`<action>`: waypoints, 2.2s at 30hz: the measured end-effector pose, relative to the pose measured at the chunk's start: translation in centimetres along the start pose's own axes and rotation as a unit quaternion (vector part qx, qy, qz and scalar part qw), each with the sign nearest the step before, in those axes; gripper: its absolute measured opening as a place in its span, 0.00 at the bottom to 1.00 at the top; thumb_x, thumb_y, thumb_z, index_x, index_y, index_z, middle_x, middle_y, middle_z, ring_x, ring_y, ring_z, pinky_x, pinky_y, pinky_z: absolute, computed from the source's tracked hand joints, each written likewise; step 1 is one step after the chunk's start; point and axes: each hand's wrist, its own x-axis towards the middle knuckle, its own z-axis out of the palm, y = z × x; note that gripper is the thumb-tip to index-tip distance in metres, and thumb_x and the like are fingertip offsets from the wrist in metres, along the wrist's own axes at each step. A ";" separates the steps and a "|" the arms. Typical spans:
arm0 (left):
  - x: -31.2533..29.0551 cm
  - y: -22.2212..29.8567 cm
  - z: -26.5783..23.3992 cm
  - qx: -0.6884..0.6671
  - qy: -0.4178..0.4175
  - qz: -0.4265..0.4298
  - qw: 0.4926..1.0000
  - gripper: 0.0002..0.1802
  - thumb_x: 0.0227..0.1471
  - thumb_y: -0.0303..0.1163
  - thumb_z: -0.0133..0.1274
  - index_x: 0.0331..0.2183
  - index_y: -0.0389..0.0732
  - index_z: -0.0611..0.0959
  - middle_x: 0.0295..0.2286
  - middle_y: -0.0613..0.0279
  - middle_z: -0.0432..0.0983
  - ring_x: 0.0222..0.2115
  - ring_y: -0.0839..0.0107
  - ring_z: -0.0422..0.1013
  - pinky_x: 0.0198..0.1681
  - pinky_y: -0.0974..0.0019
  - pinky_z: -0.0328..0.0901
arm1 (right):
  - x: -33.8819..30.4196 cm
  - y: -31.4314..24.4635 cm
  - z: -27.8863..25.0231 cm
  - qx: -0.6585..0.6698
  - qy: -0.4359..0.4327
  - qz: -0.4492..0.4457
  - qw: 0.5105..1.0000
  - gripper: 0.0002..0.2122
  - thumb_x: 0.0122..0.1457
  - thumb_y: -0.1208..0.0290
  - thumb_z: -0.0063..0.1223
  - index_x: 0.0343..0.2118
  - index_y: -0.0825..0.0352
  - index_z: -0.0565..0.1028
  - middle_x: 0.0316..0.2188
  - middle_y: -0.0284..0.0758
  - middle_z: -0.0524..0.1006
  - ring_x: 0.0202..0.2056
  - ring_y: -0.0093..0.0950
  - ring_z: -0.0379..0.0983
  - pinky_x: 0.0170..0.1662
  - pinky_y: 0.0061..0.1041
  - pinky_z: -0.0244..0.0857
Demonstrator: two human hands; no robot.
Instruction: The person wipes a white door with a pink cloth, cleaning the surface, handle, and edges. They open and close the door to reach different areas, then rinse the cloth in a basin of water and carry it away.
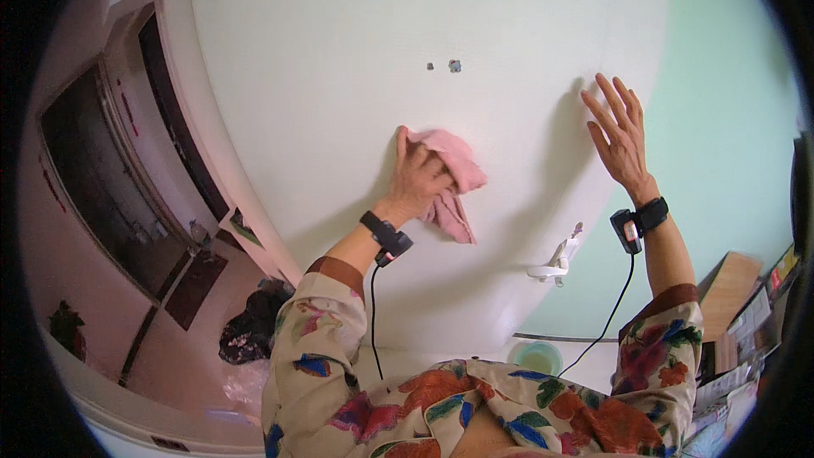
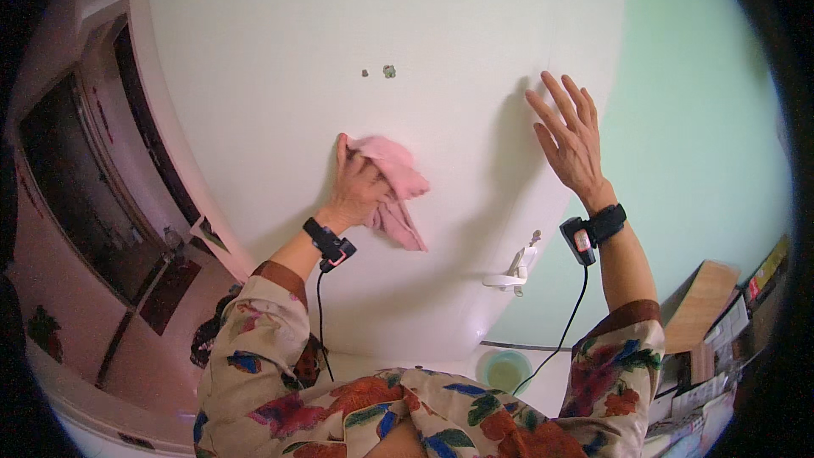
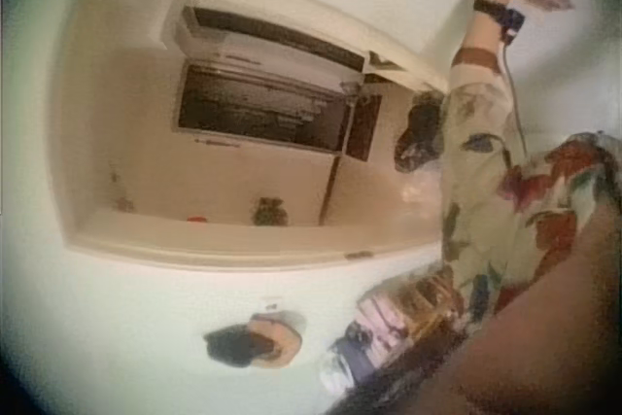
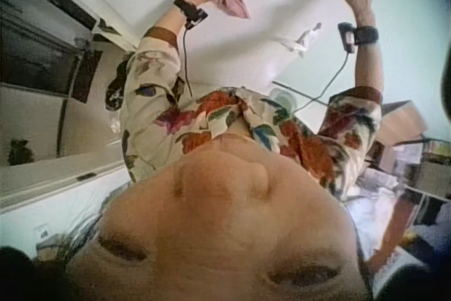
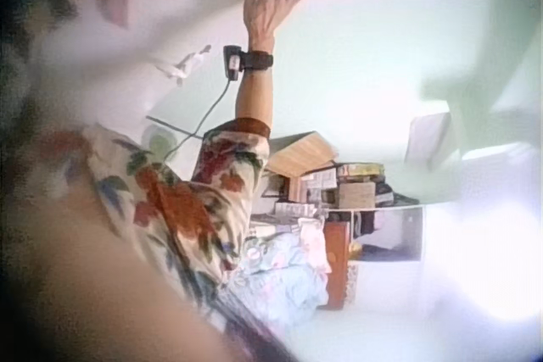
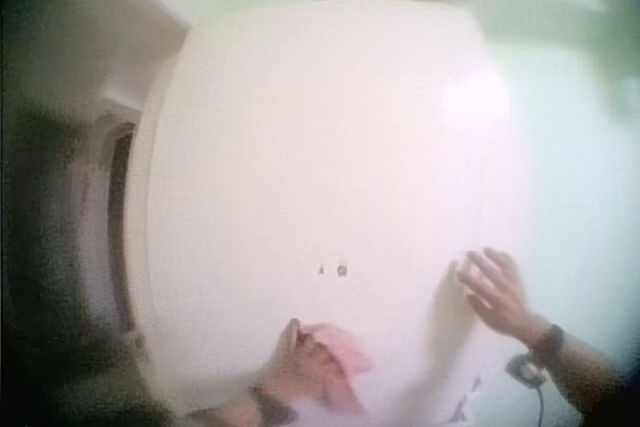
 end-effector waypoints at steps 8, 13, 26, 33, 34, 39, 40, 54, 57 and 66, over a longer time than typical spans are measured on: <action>-1.1 -7.5 -4.0 0.119 0.046 -0.038 0.991 0.24 0.41 0.25 0.61 0.45 0.41 0.82 0.52 0.48 0.69 0.51 0.41 0.63 0.55 0.44 0.64 | -2.8 4.1 1.1 -0.025 -0.047 -0.008 0.999 0.31 0.58 0.74 0.59 0.66 0.48 0.66 0.71 0.31 0.58 0.70 0.40 0.53 0.72 0.48 0.45; -1.0 -17.1 -11.3 0.186 0.108 -0.179 0.960 0.21 0.46 0.23 0.56 0.46 0.37 0.79 0.47 0.45 0.71 0.50 0.40 0.64 0.56 0.45 0.62 | -2.2 3.0 0.5 -0.014 -0.039 -0.055 0.998 0.33 0.54 0.77 0.62 0.65 0.51 0.67 0.70 0.32 0.59 0.69 0.41 0.54 0.71 0.47 0.46; 4.6 -39.6 3.0 0.123 0.228 -0.406 0.877 0.22 0.54 0.24 0.54 0.51 0.34 0.75 0.49 0.43 0.71 0.54 0.44 0.64 0.59 0.48 0.59 | 3.1 2.9 -9.8 0.171 -0.605 0.014 0.777 0.33 0.57 0.62 0.67 0.65 0.51 0.67 0.65 0.35 0.68 0.64 0.39 0.64 0.65 0.49 0.61; 21.5 -33.9 -0.5 0.068 0.294 -0.214 0.929 0.17 0.56 0.26 0.51 0.48 0.39 0.80 0.47 0.45 0.74 0.53 0.46 0.67 0.55 0.49 0.63 | 9.9 7.7 -14.8 0.140 -0.281 -0.031 0.949 0.25 0.58 0.60 0.64 0.58 0.58 0.75 0.56 0.39 0.77 0.51 0.36 0.77 0.51 0.41 0.74; 24.4 -31.6 -0.7 0.044 0.296 -0.168 0.939 0.17 0.56 0.25 0.51 0.48 0.39 0.80 0.47 0.46 0.74 0.52 0.46 0.68 0.55 0.49 0.64 | 10.1 8.3 -14.2 0.131 -0.222 0.022 0.966 0.23 0.60 0.60 0.61 0.58 0.57 0.76 0.55 0.38 0.78 0.51 0.35 0.76 0.53 0.43 0.73; 34.1 -19.4 2.9 -0.046 0.263 0.042 0.963 0.16 0.49 0.22 0.52 0.43 0.41 0.82 0.43 0.49 0.76 0.46 0.47 0.70 0.50 0.49 0.66 | 11.3 9.8 -3.5 0.042 0.061 0.115 0.991 0.25 0.64 0.63 0.57 0.62 0.62 0.70 0.60 0.42 0.73 0.59 0.43 0.67 0.62 0.39 0.62; 35.1 -17.0 3.8 -0.037 0.251 0.080 0.964 0.16 0.48 0.23 0.53 0.42 0.42 0.82 0.42 0.51 0.75 0.45 0.48 0.71 0.50 0.50 0.67 | 11.8 10.3 -1.5 0.071 0.086 0.159 0.981 0.25 0.65 0.64 0.55 0.63 0.67 0.67 0.60 0.45 0.71 0.59 0.44 0.66 0.62 0.39 0.61; 29.8 -5.0 7.0 0.045 -0.022 0.344 0.938 0.08 0.48 0.43 0.61 0.33 0.57 0.84 0.44 0.74 0.74 0.58 0.68 0.63 0.58 0.13 0.43 | 13.8 10.7 7.4 -0.069 0.395 0.137 0.906 0.21 0.62 0.75 0.50 0.59 0.69 0.71 0.63 0.45 0.67 0.63 0.47 0.60 0.66 0.42 0.56; 30.3 -9.2 5.1 0.124 0.029 0.327 0.937 0.06 0.49 0.41 0.59 0.33 0.57 0.84 0.46 0.74 0.74 0.59 0.67 0.62 0.57 0.12 0.43 | 13.5 10.9 7.3 -0.092 0.387 0.143 0.906 0.21 0.62 0.74 0.50 0.59 0.69 0.71 0.63 0.45 0.67 0.64 0.46 0.59 0.66 0.42 0.56; 32.8 -26.1 -3.8 0.206 0.228 -0.262 0.915 0.29 0.65 0.54 0.39 0.58 0.48 0.75 0.60 0.46 0.65 0.62 0.42 0.58 0.65 0.34 0.48 | 12.0 11.6 8.9 -0.131 0.332 0.153 0.921 0.25 0.66 0.69 0.47 0.65 0.65 0.65 0.68 0.43 0.60 0.69 0.46 0.53 0.70 0.49 0.46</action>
